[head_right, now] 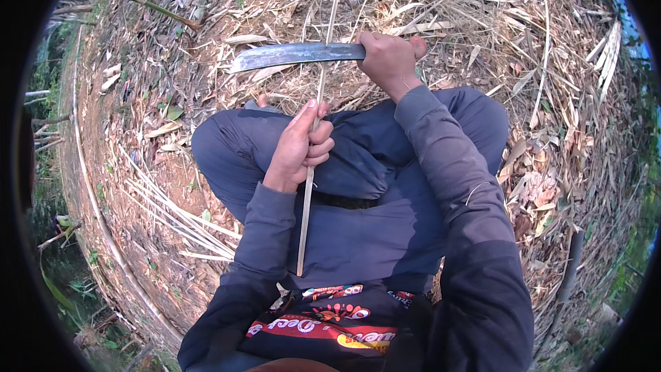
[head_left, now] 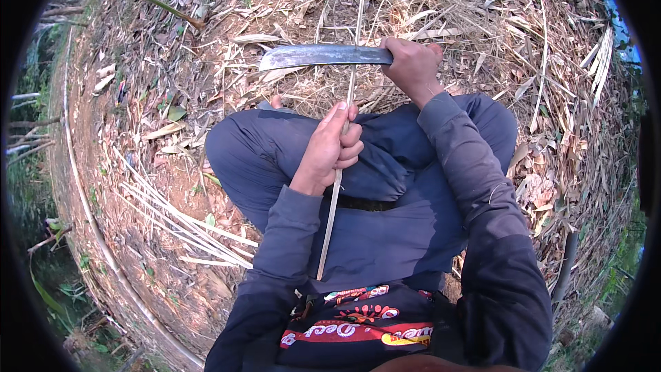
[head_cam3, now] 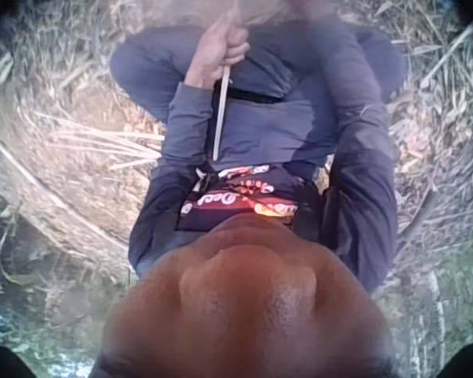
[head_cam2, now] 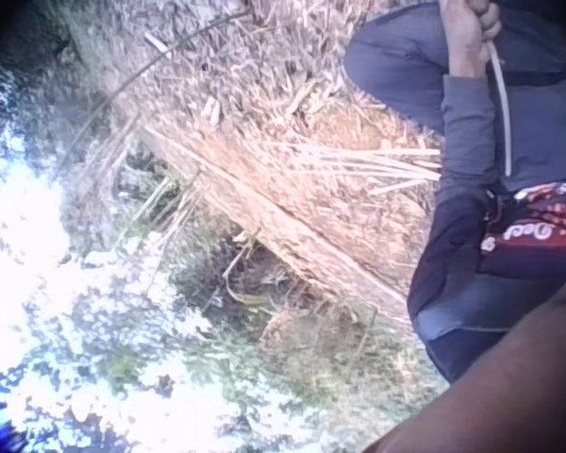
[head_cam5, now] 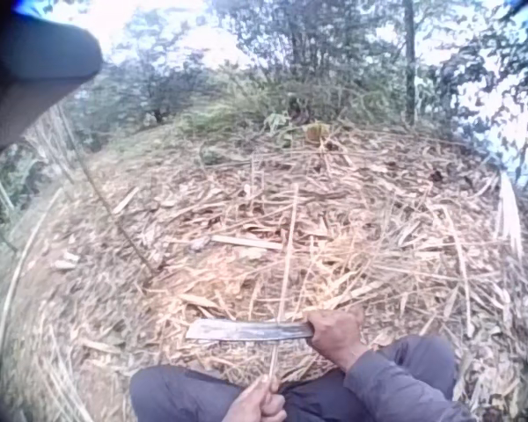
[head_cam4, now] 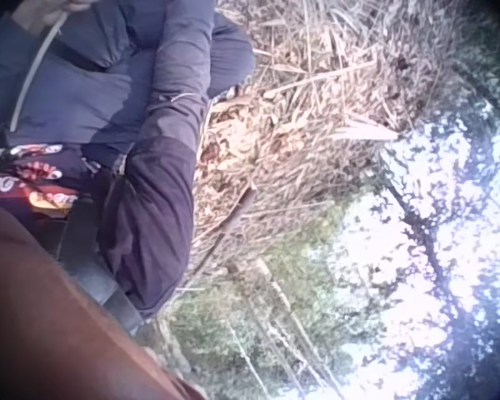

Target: The person sits on the ground and uses a machete to shave and sharpen a long, thin stick. They repeatedly scrape the blade along the stick's length to remove thin strips of wood, refining its shape. The person occasionally pauses to inspect the stick before continuing the sharpening process.

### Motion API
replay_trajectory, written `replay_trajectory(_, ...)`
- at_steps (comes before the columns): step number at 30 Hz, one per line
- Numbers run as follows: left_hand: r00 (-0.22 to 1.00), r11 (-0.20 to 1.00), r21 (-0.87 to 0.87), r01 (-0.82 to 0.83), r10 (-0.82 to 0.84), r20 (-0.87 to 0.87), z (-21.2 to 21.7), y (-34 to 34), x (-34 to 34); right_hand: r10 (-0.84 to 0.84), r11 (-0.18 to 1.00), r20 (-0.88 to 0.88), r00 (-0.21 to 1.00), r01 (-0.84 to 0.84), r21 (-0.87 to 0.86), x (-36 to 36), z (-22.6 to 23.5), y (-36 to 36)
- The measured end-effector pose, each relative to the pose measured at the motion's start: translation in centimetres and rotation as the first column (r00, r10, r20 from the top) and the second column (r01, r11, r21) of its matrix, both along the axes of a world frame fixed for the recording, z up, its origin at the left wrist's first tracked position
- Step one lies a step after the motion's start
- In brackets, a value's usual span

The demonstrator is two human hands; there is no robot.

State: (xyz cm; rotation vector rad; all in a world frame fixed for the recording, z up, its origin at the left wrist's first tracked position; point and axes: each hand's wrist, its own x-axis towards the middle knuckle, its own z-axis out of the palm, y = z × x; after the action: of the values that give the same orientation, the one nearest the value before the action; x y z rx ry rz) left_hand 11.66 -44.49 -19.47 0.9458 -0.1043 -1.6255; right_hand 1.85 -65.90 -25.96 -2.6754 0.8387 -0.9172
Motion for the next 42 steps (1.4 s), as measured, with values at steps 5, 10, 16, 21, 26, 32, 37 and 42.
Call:
replay_trajectory(5, 0.998, 0.993, 0.109, 0.054, -0.055, 0.01, 2.3, 1.9, 0.6, -0.297, 0.913, -0.157, 0.942, 0.328, 0.243, -1.4, -0.2, -2.6)
replay_trajectory(10, 0.99, 0.99, 0.135, 0.052, -0.068, 0.123, 5.2, 3.6, 2.0, -0.235, 0.947, -0.127, 0.964, 0.257, 0.191, -1.0, 1.5, -1.6)
replay_trajectory(16, 0.991, 0.992, -0.07, 0.11, -0.103, 0.088, 5.5, -2.9, 3.7, -0.15, 0.988, 0.261, 0.954, 0.139, 0.062, -0.6, 3.1, 0.2)
replay_trajectory(21, 0.974, 0.984, 0.066, 0.166, -0.175, 0.147, 7.4, -4.1, 3.0, -0.057, 0.998, 0.224, 0.973, 0.058, 0.002, -1.6, 4.1, 1.6)
replay_trajectory(26, 0.945, 0.939, 0.164, 0.302, -0.318, 0.08, 10.6, -1.6, 3.6, -0.371, 0.918, 0.208, 0.905, 0.324, 0.23, -2.5, 3.4, -3.2)
replay_trajectory(32, 0.953, 0.936, 0.273, 0.221, -0.267, 0.146, 12.9, 2.6, 2.5, -0.314, 0.925, 0.032, 0.949, 0.299, 0.235, -2.7, 3.8, -1.0)
replay_trajectory(37, 0.973, 0.947, 0.258, 0.191, -0.216, 0.075, 12.8, 7.7, -0.7, -0.101, 0.991, 0.312, 0.945, 0.07, 0.11, -2.9, 2.4, -1.2)
replay_trajectory(42, 0.985, 0.943, 0.309, 0.125, -0.155, 0.075, 13.5, 15.4, -3.3, -0.515, 0.763, 0.056, 0.855, 0.428, 0.484, -4.8, 1.4, -4.9)
